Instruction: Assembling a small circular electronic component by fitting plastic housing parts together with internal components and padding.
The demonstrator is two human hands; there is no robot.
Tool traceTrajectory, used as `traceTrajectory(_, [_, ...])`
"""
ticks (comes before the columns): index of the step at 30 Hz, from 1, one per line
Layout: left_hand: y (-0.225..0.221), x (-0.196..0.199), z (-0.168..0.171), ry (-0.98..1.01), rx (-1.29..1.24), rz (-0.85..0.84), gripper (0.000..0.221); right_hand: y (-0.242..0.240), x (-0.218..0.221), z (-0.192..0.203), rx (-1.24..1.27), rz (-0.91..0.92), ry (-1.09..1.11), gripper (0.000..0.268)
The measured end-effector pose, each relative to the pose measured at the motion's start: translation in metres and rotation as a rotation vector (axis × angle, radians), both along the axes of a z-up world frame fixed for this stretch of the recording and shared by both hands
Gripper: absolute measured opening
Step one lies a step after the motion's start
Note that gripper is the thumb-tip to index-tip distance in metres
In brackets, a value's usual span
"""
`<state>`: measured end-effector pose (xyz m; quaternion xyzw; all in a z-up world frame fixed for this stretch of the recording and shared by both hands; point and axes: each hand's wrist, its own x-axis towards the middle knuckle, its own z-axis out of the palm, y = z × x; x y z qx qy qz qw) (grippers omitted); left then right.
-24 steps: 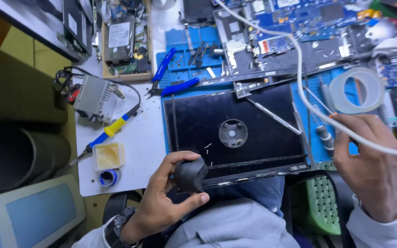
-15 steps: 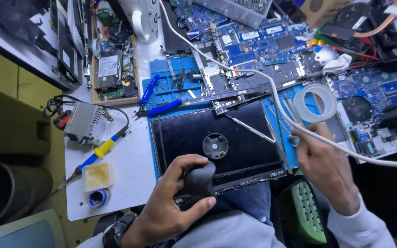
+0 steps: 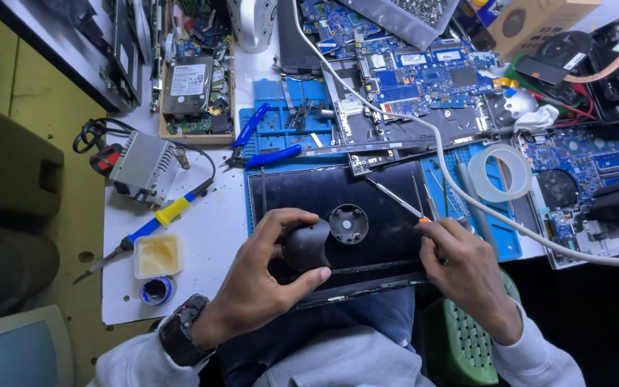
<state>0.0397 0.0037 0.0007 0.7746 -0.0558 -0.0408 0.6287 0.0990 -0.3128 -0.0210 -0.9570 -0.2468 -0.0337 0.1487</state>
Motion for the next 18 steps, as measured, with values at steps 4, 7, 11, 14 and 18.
traceTrajectory(4, [0.0,0.0,-0.002,0.049,0.001,0.01,0.058,0.003,0.0,-0.002,-0.113,0.055,-0.028,0.022])
traceTrajectory(7, [-0.003,0.0,-0.004,0.003,0.001,-0.013,0.057,0.007,0.0,-0.005,-0.162,0.14,-0.068,0.038])
traceTrajectory(11, [-0.005,-0.001,-0.012,-0.074,0.02,-0.01,0.063,0.009,0.0,-0.006,-0.201,0.19,-0.076,0.04])
traceTrajectory(14, [-0.004,-0.002,-0.015,-0.159,0.063,-0.019,0.068,0.019,-0.005,0.005,-0.141,0.184,-0.121,0.039])
traceTrajectory(18, [-0.009,-0.004,-0.016,-0.302,0.068,-0.082,0.068,0.046,-0.019,0.036,0.303,0.347,-0.071,0.051])
